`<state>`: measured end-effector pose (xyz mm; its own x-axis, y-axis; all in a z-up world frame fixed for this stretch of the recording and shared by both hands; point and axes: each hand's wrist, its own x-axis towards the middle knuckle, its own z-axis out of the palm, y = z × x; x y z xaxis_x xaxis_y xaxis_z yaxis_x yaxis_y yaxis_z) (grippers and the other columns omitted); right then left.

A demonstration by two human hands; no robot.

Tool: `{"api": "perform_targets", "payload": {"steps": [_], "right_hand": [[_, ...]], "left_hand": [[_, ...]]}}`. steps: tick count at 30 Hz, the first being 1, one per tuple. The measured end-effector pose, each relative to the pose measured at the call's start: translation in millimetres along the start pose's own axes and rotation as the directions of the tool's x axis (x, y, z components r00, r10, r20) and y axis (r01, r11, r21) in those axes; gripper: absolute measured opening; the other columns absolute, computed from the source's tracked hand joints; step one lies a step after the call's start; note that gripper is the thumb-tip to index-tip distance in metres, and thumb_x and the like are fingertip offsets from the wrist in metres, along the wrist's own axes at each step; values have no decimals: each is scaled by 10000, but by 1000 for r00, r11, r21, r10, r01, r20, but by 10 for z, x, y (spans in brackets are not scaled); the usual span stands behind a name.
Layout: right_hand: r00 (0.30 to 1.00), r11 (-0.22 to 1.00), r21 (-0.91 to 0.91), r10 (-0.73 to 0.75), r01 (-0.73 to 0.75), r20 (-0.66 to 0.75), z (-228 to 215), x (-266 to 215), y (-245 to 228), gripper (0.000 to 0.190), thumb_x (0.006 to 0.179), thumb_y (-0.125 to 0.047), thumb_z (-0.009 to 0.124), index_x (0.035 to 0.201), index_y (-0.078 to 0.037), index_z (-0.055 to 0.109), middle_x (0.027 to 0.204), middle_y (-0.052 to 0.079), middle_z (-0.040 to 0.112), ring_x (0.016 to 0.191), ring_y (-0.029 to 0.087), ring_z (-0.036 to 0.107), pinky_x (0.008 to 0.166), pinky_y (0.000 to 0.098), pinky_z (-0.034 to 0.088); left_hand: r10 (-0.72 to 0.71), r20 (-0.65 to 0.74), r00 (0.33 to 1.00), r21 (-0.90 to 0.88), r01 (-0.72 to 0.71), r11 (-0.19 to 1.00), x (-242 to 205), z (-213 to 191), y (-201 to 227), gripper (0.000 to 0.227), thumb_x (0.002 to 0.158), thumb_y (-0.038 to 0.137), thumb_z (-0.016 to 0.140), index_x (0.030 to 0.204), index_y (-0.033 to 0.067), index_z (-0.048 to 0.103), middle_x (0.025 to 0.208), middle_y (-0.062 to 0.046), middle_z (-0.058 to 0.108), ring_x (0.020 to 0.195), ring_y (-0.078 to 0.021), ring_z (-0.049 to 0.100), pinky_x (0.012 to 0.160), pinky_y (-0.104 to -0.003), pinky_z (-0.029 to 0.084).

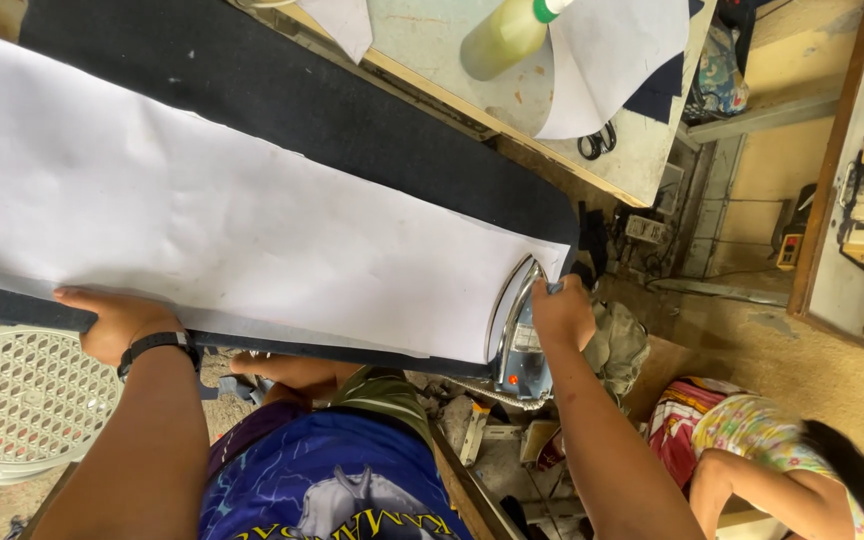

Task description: The person irons a large piece of white fabric placed on a black ironing board using a steam iron. They move the iron back and forth across the fabric surface, occasionally adjusting the fabric with their left hand to ensure it remains flat.

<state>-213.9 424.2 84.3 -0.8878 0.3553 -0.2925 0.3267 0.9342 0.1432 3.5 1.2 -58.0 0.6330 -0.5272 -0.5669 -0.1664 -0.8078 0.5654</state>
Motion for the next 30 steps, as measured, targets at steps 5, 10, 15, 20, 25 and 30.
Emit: {"api": "perform_targets", "payload": {"steps": [5, 10, 15, 20, 25, 30], "right_hand": [[999, 1000, 16, -20, 21, -29, 19, 152, 26, 481, 990, -500, 510, 1225, -84, 569, 1069, 114, 676, 867, 360, 665, 589, 519, 517], [998, 999, 0, -34, 34, -52, 78, 318, 54, 482, 988, -504, 512, 1222, -88, 580, 1029, 100, 677, 841, 349, 664, 558, 527, 504], [998, 999, -17, -45, 44, -45, 9, 357, 5, 523, 982, -510, 505, 1266, -78, 592, 1121, 125, 694, 914, 366, 674, 615, 538, 520], [998, 1000, -3, -31, 31, -53, -55, 372, -84, 477, 986, -510, 521, 1214, -95, 583, 1064, 136, 699, 902, 375, 675, 598, 526, 522], [996, 999, -8, -45, 45, -71, -5, 223, -164, 469, 983, -499, 549, 1229, -101, 585, 1128, 151, 697, 950, 400, 682, 650, 559, 531], [995, 995, 38, -96, 97, -31, 26, 6, -325, 483, 973, -479, 517, 1233, -78, 584, 1059, 110, 690, 865, 356, 669, 618, 525, 499]], "left_hand": [[-17, 13, 1000, -32, 18, 999, 1, 4, -7, 900, 583, 864, 422, 977, 90, 660, 854, -54, 739, 782, -172, 718, 675, -331, 556], [-19, -12, 1000, -20, 19, 1000, 53, 40, -33, 928, 569, 875, 416, 983, 86, 674, 893, -68, 767, 807, -200, 734, 687, -348, 553], [-21, 2, 1000, -15, 21, 1000, -11, -1, 3, 900, 586, 867, 417, 974, 99, 679, 894, -46, 771, 813, -183, 747, 696, -338, 574], [-9, 29, 1000, -22, 9, 1000, -81, -60, 41, 823, 636, 858, 427, 914, 112, 637, 784, -26, 673, 731, -160, 664, 659, -332, 525], [-19, 37, 999, -24, 20, 1000, -126, -94, 72, 797, 642, 852, 435, 880, 115, 622, 739, -21, 646, 712, -163, 652, 652, -333, 496], [-30, 20, 999, -12, 31, 999, -114, -86, 69, 821, 619, 862, 430, 916, 126, 644, 742, -6, 666, 705, -153, 672, 640, -321, 498]]}}
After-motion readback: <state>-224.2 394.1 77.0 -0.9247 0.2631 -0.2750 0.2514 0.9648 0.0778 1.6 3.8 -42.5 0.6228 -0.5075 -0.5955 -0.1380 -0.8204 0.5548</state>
